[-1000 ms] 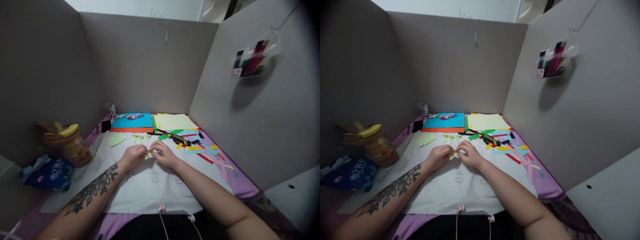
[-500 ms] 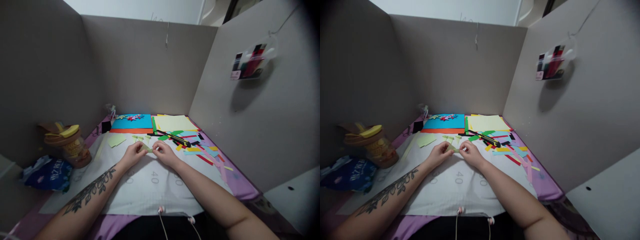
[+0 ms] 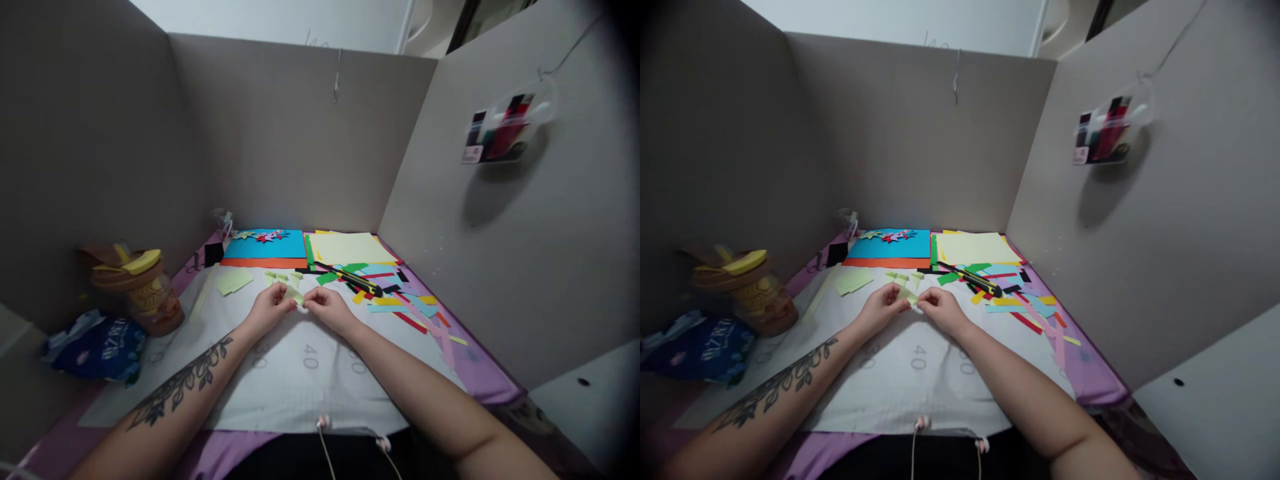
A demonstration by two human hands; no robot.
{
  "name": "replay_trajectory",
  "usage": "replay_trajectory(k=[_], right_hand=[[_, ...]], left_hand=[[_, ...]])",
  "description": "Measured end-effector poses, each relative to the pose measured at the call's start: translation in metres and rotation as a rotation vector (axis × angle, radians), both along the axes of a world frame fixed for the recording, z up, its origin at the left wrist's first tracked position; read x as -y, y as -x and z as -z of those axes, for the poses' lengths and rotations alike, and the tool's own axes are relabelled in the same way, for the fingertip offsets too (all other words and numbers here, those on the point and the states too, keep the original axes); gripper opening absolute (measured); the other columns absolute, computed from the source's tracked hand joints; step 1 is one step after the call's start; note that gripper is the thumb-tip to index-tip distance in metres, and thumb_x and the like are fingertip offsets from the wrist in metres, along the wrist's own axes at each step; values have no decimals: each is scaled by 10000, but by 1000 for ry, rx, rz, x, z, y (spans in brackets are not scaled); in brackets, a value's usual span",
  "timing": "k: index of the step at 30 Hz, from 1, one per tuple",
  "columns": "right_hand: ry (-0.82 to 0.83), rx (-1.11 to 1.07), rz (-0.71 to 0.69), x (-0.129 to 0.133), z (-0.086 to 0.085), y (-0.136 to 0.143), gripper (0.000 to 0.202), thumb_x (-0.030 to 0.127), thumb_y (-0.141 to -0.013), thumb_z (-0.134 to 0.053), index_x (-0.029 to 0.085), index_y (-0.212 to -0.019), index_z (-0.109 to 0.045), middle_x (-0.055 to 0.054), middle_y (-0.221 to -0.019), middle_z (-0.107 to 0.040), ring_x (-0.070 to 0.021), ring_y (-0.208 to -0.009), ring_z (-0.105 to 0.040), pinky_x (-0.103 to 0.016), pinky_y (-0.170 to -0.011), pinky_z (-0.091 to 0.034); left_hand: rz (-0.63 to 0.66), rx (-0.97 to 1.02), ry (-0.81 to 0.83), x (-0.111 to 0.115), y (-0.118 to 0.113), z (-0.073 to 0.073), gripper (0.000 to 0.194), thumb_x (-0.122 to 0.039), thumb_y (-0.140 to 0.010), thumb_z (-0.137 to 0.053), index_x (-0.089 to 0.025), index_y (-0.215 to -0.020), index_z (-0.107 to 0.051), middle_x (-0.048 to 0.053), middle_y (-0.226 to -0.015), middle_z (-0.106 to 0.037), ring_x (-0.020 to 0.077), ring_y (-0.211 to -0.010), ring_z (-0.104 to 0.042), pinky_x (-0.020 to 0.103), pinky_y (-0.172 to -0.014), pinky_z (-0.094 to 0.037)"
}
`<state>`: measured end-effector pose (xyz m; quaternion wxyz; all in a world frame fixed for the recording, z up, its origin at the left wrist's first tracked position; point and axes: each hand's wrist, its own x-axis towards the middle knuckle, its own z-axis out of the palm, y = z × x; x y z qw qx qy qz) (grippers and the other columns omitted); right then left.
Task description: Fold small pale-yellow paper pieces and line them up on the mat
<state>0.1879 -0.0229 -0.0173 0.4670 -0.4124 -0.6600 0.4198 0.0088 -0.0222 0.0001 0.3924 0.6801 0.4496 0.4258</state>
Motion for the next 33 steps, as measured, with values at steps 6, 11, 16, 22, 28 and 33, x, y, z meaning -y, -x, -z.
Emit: replay_trajectory(k=[6, 11, 16, 22, 28, 33], right_hand=[[137, -177, 3, -1, 2, 6, 161, 257, -638, -666, 175, -695, -539, 35, -616, -563, -105, -555, -493, -230, -537, -376], [190, -323, 0, -3, 3, 8, 300, 195, -582, -683, 196, -790, -466, 64, -634, -531, -94, -545, -481, -216, -520, -361], [120, -305, 19, -3, 4, 11, 290, 185, -599, -668, 198, -794, -453, 67, -635, -518, -93, -565, -489, -216, -548, -366], [149, -302, 26, -4, 4, 9, 319, 203, -616, -670, 205, -829, -433, 47, -657, -583, -109, -577, -536, -227, -573, -385], [73, -231, 75, -8, 1, -5, 284, 216, -668, -626, 218, -844, -404, 44, -656, -581, -124, -576, -539, -250, -583, -411], [-421, 143, 116, 0, -5, -6, 128, 147, -747, -528, 207, -852, -569, -36, -871, -579, -185, -878, -547, -339, -815, -428]], left_hand=[[21, 13, -6, 1, -2, 0, 108, -227, -685, -597, -160, -739, -531, -31, -634, -566, 114, -589, -508, 216, -552, -373], [40, 5, -4, 2, -5, 1, 128, -229, -672, -612, -156, -752, -544, -28, -647, -572, 109, -583, -498, 208, -539, -361], [-18, -84, -75, 3, -7, 3, 198, -302, -668, -639, -159, -773, -551, -35, -653, -546, 111, -591, -478, 209, -532, -346], [-75, -52, -36, 3, -8, 0, 161, -284, -666, -623, -158, -717, -536, -36, -627, -551, 113, -578, -489, 205, -515, -339], [-51, 87, 65, -1, -7, 2, 207, -283, -654, -644, -147, -786, -559, -5, -678, -618, 137, -608, -557, 216, -541, -392], [-58, 156, 121, -2, -4, 6, 257, -328, -655, -663, -149, -801, -552, -12, -659, -612, 132, -586, -554, 220, -532, -404]])
